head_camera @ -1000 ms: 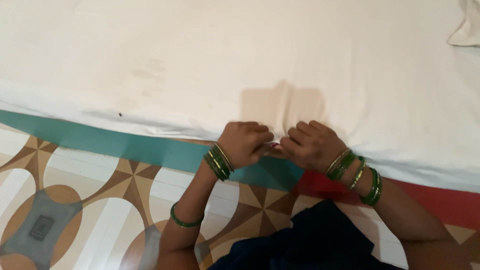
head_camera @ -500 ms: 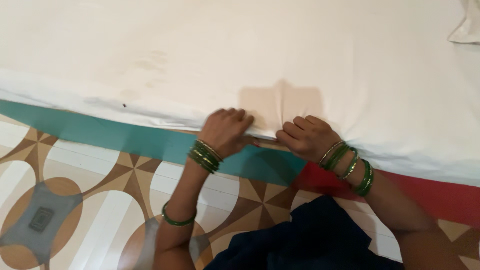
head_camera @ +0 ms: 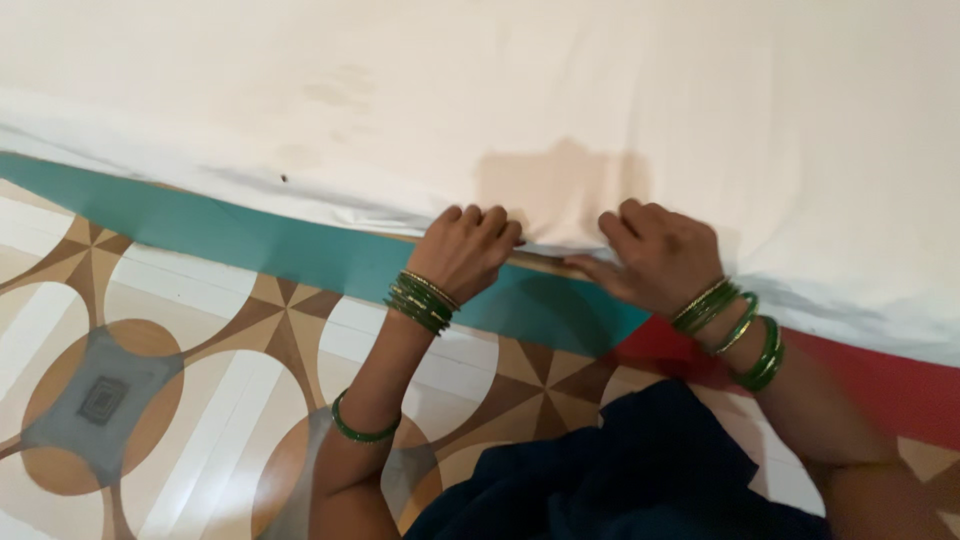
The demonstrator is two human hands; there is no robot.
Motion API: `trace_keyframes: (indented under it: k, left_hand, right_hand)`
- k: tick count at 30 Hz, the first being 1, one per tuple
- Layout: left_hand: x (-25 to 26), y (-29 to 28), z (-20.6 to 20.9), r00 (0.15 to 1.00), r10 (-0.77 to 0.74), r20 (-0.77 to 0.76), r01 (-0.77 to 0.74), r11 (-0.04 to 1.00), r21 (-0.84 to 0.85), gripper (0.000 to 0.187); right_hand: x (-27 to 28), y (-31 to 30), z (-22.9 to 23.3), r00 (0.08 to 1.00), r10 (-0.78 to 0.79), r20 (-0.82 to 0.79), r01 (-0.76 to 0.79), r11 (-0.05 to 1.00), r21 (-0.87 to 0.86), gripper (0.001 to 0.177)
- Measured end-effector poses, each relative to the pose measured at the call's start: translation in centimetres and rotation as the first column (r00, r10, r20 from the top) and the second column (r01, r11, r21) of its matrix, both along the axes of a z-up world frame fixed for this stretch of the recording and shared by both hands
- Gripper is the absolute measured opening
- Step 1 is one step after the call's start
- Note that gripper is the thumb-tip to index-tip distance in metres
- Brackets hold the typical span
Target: The person smooths a white fitted sheet over a mattress and tucks the edges under the mattress along the sides. The person works along the length of the bed, pulling and folding the sheet edges to secure them.
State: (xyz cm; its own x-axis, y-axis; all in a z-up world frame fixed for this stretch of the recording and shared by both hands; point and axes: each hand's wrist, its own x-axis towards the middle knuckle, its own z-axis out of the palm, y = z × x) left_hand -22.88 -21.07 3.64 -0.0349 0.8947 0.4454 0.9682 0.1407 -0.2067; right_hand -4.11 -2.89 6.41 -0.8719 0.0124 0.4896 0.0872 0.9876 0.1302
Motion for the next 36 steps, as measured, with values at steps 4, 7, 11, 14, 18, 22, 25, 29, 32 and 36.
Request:
trace_keyframes:
  k: [4, 7, 11, 14, 18, 22, 25, 29, 32, 36]
  left_hand:
    - [0.2, 0.0, 0.1, 0.999, 0.027, 0.022, -0.025, 0.997, -0.077, 0.015]
    - [-0.1, 0.1, -0.2, 0.996, 0.001, 0.093, 0.001, 1.0, -0.024, 0.012]
    - [-1.1, 0.2, 0.1, 0.962, -0.114, 0.249, 0.106, 0.993, 0.043, 0.009]
    - [-1.6, 0.2, 0.4, 0.925, -0.192, 0.327, 0.165, 0.98, 0.109, 0.007]
    - [-2.0, 0.4, 0.3, 0.876, -0.238, 0.42, 0.195, 0.97, 0.143, 0.019]
    - [-2.2, 0.5, -0.1, 0.832, -0.3, 0.466, 0.224, 0.951, 0.212, 0.016]
    - [-2.4, 0.5, -0.3, 0.819, -0.325, 0.473, 0.242, 0.943, 0.229, 0.012]
    - [-2.5, 0.4, -0.6, 0.8, -0.366, 0.476, 0.245, 0.923, 0.297, 0.011]
    - [-2.6, 0.3, -0.6, 0.802, -0.357, 0.478, 0.254, 0.929, 0.268, 0.007]
    - [-2.6, 0.0, 0.2, 0.815, -0.317, 0.485, 0.24, 0.947, 0.215, 0.009]
  right_hand:
    - [-2.1, -1.3, -0.3, 0.991, 0.101, -0.093, -0.093, 0.991, 0.092, 0.033]
    - [-2.8, -0.9, -1.1, 0.976, 0.196, -0.091, -0.177, 0.968, 0.179, 0.029]
    - [-2.6, 0.1, -1.7, 0.954, 0.301, -0.005, -0.286, 0.913, 0.29, 0.017]
    - [-2.7, 0.3, -2.3, 0.944, 0.33, -0.028, -0.305, 0.899, 0.314, 0.029]
    - [-2.3, 0.3, -2.5, 0.948, 0.318, -0.005, -0.302, 0.905, 0.3, 0.026]
    - [-2.2, 0.0, -2.8, 0.96, 0.279, -0.007, -0.269, 0.931, 0.246, 0.03]
    - [-2.6, -0.5, -2.9, 0.968, 0.245, -0.056, -0.223, 0.939, 0.261, 0.036]
    - [-3.0, -1.0, -2.4, 0.97, 0.223, -0.095, -0.201, 0.959, 0.2, 0.029]
    - [-3.0, -1.2, -2.5, 0.985, 0.15, -0.09, -0.137, 0.982, 0.13, 0.029]
    - [-3.6, -1.8, -2.3, 0.99, 0.05, -0.131, -0.039, 0.995, 0.087, 0.046]
